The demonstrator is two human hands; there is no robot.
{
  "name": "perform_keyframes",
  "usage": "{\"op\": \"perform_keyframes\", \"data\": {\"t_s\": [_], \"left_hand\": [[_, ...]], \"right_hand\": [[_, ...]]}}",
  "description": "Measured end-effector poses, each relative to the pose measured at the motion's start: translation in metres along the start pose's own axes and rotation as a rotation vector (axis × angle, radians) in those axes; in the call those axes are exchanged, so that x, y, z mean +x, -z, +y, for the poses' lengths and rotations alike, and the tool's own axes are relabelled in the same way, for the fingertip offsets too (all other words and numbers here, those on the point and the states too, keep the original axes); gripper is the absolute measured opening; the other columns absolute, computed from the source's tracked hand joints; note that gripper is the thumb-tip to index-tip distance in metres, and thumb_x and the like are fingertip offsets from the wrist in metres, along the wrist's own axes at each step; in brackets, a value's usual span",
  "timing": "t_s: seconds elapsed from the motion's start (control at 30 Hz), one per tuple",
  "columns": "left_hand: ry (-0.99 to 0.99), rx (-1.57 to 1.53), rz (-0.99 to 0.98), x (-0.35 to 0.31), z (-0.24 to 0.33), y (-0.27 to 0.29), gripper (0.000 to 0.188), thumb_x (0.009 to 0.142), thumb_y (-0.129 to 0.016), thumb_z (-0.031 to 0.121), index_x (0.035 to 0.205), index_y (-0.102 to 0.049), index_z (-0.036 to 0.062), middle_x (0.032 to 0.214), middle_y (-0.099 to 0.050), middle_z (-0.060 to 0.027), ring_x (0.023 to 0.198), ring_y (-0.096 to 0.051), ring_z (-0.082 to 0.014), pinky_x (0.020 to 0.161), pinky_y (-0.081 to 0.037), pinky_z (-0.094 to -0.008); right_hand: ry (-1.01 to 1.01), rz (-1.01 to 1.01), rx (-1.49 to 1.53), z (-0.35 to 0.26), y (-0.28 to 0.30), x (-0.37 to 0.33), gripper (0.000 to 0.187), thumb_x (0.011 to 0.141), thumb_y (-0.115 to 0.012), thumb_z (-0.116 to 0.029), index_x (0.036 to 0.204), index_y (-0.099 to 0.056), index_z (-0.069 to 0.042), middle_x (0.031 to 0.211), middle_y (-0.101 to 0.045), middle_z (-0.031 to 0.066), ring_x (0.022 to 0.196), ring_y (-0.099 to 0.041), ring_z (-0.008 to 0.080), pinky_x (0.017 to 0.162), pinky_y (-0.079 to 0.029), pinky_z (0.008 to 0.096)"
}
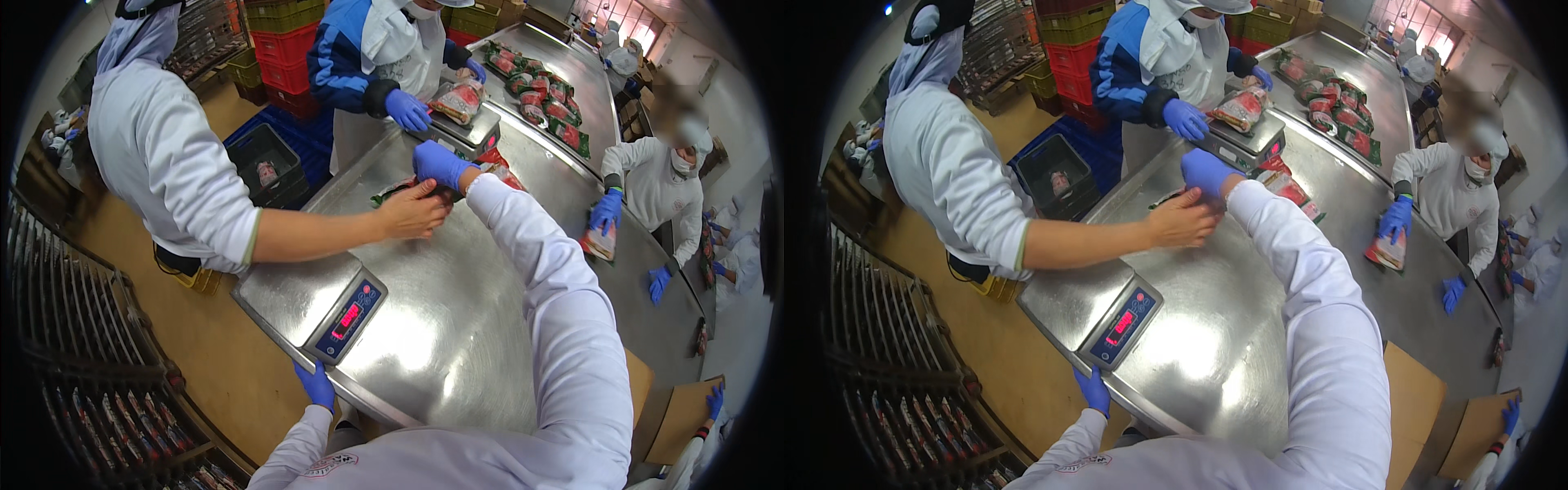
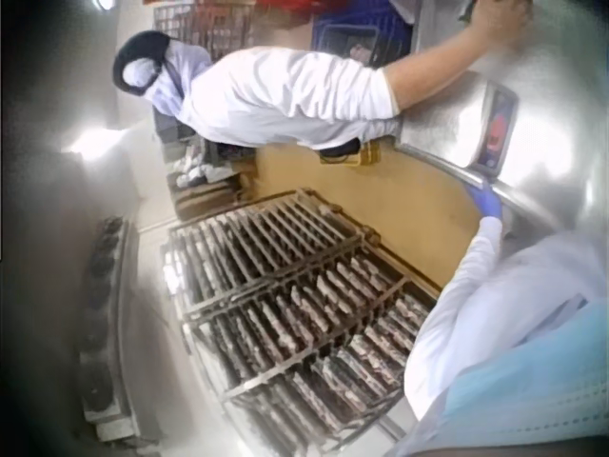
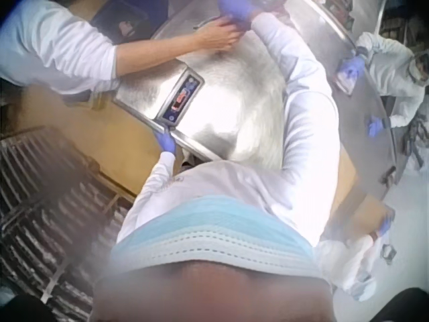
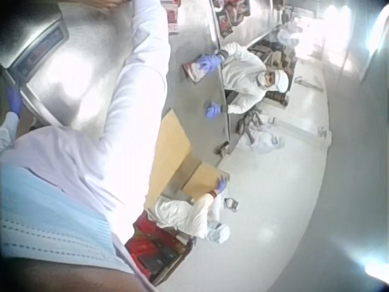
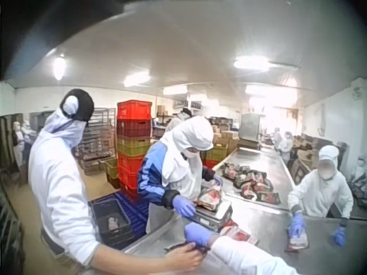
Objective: The person folds flat cardboard sheets into box shapes on a stainless steel table. They repeatedly crease the cardboard along pre-scored lines and form the sides into a rectangular prism. Other workers in protective gear are visible nearby handling packaged goods.
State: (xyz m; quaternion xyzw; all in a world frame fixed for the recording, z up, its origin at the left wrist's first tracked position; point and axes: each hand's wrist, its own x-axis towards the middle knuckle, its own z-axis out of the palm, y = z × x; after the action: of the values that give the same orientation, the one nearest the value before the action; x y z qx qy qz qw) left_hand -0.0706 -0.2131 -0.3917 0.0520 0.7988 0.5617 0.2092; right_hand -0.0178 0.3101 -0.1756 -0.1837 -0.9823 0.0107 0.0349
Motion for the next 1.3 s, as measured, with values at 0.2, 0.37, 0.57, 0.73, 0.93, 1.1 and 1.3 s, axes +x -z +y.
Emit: {"op": "perform_keyframes", "data": {"t_s": [0.2, 0.37, 0.57, 0.73, 0.93, 1.1, 1.3], "left_hand": [[-0.019, 0.036, 0.006, -0.001, 0.003, 0.002, 0.069, 0.092, -0.058, 0.010, 0.148, -0.019, -0.0021, 0.151, -0.025, -0.0191, 0.137, -0.030, -0.0284, 0.113, -0.023, -0.0351], [-0.033, -0.067, -0.012, -0.001, 0.003, 0.003, 0.069, 0.090, -0.057, 0.006, 0.147, -0.020, -0.0026, 0.148, -0.029, -0.0196, 0.135, -0.033, -0.0292, 0.112, -0.026, -0.0361], [-0.025, -0.162, -0.058, -0.001, 0.010, 0.005, 0.071, 0.091, -0.058, 0.007, 0.147, -0.017, -0.0046, 0.149, -0.027, -0.0211, 0.135, -0.032, -0.0310, 0.113, -0.025, -0.0374], [-0.060, 0.075, -0.307, 0.011, 0.012, 0.034, 0.086, 0.091, -0.060, 0.033, 0.148, -0.010, -0.0071, 0.156, -0.009, -0.0235, 0.145, -0.011, -0.0302, 0.118, -0.010, -0.0356], [0.065, -0.015, -0.481, 0.037, -0.009, 0.085, 0.087, 0.090, -0.060, 0.035, 0.151, -0.007, 0.0016, 0.156, -0.015, -0.0199, 0.142, -0.022, -0.0294, 0.114, -0.019, -0.0355], [0.139, 0.047, -0.627, 0.046, -0.022, 0.091, 0.087, 0.092, -0.056, 0.040, 0.151, -0.005, -0.0004, 0.156, -0.015, -0.0199, 0.143, -0.020, -0.0288, 0.115, -0.016, -0.0351], [0.049, 0.263, -0.613, 0.033, -0.007, 0.084, 0.084, 0.094, -0.047, 0.045, 0.150, -0.005, -0.0031, 0.156, -0.016, -0.0217, 0.144, -0.019, -0.0302, 0.116, -0.018, -0.0350]], "right_hand": [[-0.148, -0.124, -0.057, -0.030, 0.008, -0.011, 0.018, 0.071, -0.069, -0.022, 0.078, -0.073, -0.005, 0.082, -0.067, 0.0214, 0.078, -0.067, 0.0385, 0.070, -0.053, 0.0443], [-0.279, -0.122, 0.194, -0.036, 0.014, -0.039, 0.026, 0.076, -0.067, -0.029, 0.087, -0.074, -0.006, 0.086, -0.069, 0.0194, 0.081, -0.068, 0.0337, 0.073, -0.053, 0.0405], [-0.446, 0.406, 0.786, -0.032, 0.039, -0.149, 0.034, 0.087, -0.062, -0.033, 0.101, -0.071, -0.002, 0.096, -0.071, 0.0111, 0.086, -0.066, 0.0183, 0.079, -0.049, 0.0306], [-0.952, 0.555, 0.616, -0.085, 0.010, -0.355, 0.033, 0.086, -0.067, -0.029, 0.101, -0.070, 0.000, 0.094, -0.070, 0.0098, 0.085, -0.064, 0.0166, 0.076, -0.048, 0.0295], [-1.368, 0.629, 0.655, -0.200, -0.081, -0.574, 0.036, 0.086, -0.067, -0.028, 0.106, -0.068, 0.002, 0.100, -0.070, 0.0116, 0.093, -0.063, 0.0188, 0.082, -0.048, 0.0311], [-1.814, 0.834, 0.347, -0.307, -0.145, -0.665, 0.029, 0.086, -0.062, -0.014, 0.108, -0.067, 0.003, 0.103, -0.070, 0.0142, 0.096, -0.064, 0.0220, 0.089, -0.048, 0.0318], [-1.772, 0.499, -0.212, -0.342, -0.137, -0.698, 0.033, 0.083, -0.059, -0.017, 0.112, -0.068, -0.003, 0.115, -0.064, 0.0195, 0.103, -0.062, 0.0334, 0.090, -0.048, 0.0424]]}}
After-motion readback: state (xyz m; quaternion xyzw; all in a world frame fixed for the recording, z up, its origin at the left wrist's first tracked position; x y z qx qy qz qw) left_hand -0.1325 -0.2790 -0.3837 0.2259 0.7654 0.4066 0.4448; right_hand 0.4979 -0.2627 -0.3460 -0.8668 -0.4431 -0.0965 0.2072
